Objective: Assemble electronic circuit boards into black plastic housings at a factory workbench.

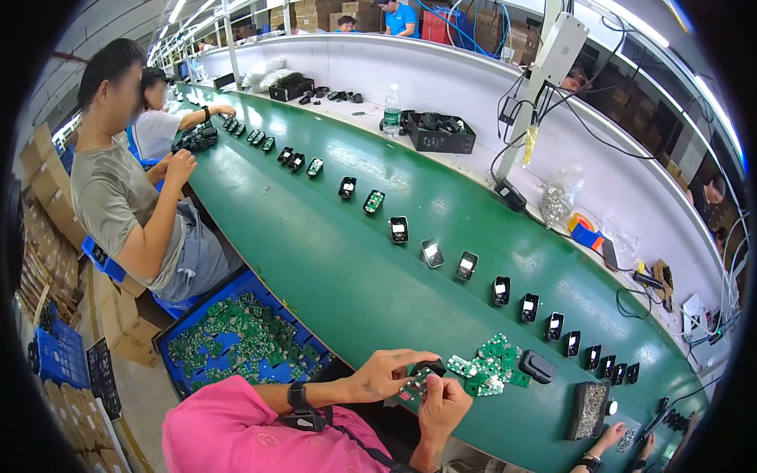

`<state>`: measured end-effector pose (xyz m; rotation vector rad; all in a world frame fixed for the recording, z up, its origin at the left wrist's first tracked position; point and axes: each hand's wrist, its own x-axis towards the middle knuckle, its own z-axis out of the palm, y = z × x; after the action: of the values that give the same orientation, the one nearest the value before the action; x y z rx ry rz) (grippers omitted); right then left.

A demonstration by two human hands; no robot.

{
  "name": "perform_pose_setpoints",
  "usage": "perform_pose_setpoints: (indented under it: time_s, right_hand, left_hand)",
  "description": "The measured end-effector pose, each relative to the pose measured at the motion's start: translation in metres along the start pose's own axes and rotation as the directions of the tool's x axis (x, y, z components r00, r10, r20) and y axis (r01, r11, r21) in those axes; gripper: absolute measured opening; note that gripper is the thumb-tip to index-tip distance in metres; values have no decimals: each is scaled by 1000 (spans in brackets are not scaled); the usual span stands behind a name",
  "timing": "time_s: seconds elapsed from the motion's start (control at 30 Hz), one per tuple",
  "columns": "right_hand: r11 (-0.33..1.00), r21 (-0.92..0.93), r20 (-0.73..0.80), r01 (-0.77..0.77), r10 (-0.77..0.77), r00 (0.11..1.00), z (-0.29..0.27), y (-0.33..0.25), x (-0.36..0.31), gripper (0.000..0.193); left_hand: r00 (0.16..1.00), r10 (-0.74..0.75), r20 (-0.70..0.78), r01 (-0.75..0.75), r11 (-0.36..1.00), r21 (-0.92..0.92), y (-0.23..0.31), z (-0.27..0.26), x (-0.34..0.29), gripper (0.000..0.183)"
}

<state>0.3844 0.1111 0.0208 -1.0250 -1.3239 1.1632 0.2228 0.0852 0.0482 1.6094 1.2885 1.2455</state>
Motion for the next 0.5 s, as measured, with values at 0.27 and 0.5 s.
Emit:
perform_pose_setpoints:
  time_s: [0.27, 0.5]
  right_hand:
    - [973, -190, -17, -129, 128, 992, 4, -28, -4, 24]
    - [947, -319, 68, -47, 73, 995, -3, -29, 14, 24]
  left_hand:
    - [993, 105, -57, -97, 988, 121, -1, 5, 6, 62]
    - [989, -104, 109, 103, 995, 18, 7, -9, 9, 50]
